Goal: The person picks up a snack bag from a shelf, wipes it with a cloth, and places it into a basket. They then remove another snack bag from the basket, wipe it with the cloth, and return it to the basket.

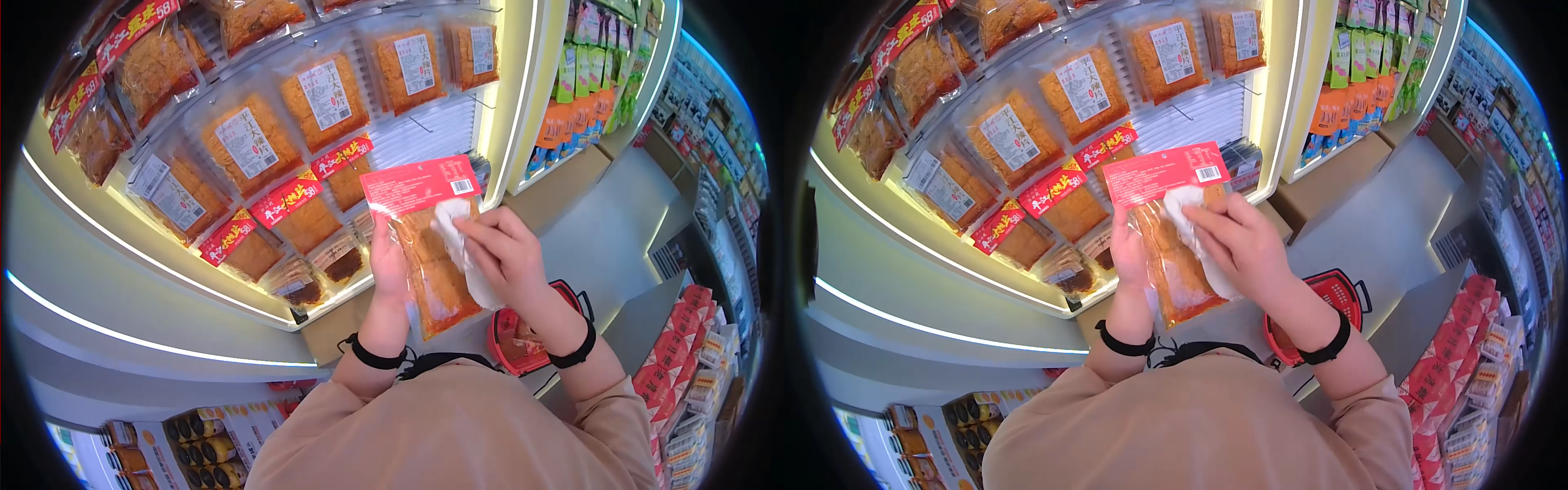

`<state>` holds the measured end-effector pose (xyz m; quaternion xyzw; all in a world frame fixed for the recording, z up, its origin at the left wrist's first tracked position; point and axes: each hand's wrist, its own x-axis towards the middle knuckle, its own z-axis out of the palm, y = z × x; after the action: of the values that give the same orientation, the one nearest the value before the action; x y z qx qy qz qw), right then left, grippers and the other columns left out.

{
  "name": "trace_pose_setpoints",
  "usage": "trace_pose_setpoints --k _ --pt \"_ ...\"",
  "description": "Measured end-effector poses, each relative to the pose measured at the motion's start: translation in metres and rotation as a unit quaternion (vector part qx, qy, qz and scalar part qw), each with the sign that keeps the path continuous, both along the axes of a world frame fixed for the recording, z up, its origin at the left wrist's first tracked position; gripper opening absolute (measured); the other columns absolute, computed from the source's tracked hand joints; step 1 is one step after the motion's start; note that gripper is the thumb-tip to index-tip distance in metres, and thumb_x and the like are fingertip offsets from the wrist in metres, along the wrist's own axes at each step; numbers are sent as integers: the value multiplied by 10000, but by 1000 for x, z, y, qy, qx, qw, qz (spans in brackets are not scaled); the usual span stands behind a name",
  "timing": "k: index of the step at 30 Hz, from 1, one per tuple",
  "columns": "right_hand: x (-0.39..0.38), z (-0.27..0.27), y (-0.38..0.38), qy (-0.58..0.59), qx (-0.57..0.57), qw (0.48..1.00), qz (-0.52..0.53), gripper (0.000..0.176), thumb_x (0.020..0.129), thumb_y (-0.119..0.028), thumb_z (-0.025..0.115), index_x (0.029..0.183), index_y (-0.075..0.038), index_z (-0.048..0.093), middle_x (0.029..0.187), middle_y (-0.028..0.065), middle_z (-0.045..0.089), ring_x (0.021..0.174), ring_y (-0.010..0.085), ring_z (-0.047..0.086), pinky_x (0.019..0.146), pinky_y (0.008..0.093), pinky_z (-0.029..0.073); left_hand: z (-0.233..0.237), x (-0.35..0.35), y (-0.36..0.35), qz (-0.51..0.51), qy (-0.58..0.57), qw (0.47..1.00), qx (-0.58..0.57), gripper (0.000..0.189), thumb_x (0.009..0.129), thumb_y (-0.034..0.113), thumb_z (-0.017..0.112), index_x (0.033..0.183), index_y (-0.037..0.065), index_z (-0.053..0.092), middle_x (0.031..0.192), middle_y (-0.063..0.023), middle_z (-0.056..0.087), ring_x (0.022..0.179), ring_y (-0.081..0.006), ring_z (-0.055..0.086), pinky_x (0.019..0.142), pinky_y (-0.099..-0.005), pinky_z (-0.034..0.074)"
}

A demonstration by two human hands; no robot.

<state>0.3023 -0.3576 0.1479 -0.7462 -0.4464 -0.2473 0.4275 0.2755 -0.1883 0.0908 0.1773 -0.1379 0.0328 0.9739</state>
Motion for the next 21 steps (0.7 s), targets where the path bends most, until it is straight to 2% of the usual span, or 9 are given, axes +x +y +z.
trace_pose_setpoints --k 1,4,5,8,11,14,16,17,21 --pt "20 1 8 39 37 997 -61 281 800 -34 678 1080 -36 654 852 96 552 721 253 578 636 339 495 0 1 -7 -1 -4 1000 -5 603 1007 507 270 1361 42 418 1342 -140 511 1209 -277 522 1031 -410 407" --pt "19 -10 38 32 0 999 -12 270 811 -34 666 1080 -30 648 832 103 534 724 259 575 633 345 487 -2 8 -20 18 -39 999 -25 589 1008 504 278 1343 47 436 1327 -122 522 1207 -253 518 1030 -388 402" --pt "2 -22 47 12 -16 1000 -14 276 798 -42 674 1072 -27 649 812 101 514 740 254 576 637 340 483 7 9 -21 193 86 967 144 581 1006 505 284 1327 50 450 1303 -109 538 1171 -248 544 994 -388 435" --pt "-27 -35 37 -17 -67 997 -13 303 774 -30 683 1075 -30 649 793 92 493 748 243 575 639 344 484 13 -2 -11 121 59 988 80 584 1005 506 285 1328 48 448 1296 -112 543 1154 -257 558 973 -396 455" --pt "-36 -43 7 28 -158 983 87 326 755 -13 690 1078 -36 653 806 82 504 746 232 577 645 343 490 3 -9 -10 127 93 986 54 612 993 525 305 1337 38 441 1296 -133 544 1152 -273 565 968 -419 462" --pt "-18 -19 -6 -3 -121 986 114 355 747 8 692 1096 -47 655 821 77 521 750 225 578 653 336 492 -11 -4 5 16 -5 1000 -22 563 991 438 333 1349 13 424 1311 -162 529 1161 -300 557 993 -441 441" --pt "4 0 7 9 -15 1000 8 381 750 6 679 1121 -79 661 928 87 554 796 237 590 688 327 506 -37 3 12 -68 -83 993 -45 535 984 376 344 1359 2 413 1325 -177 517 1170 -315 549 1007 -448 427" --pt "15 4 15 -43 -42 998 5 363 761 -7 663 1116 -80 663 947 90 555 825 247 591 703 336 507 -28 -4 5 -52 -4 998 -36 515 941 281 377 1362 -13 408 1329 -197 511 1181 -329 537 1021 -453 413" --pt "49 0 18 -128 -95 982 -105 331 780 -37 627 1106 -80 665 969 100 556 878 272 582 733 360 505 -15 -16 4 -91 19 994 -54 516 895 235 413 1339 -28 427 1311 -200 528 1192 -327 530 1023 -458 412"
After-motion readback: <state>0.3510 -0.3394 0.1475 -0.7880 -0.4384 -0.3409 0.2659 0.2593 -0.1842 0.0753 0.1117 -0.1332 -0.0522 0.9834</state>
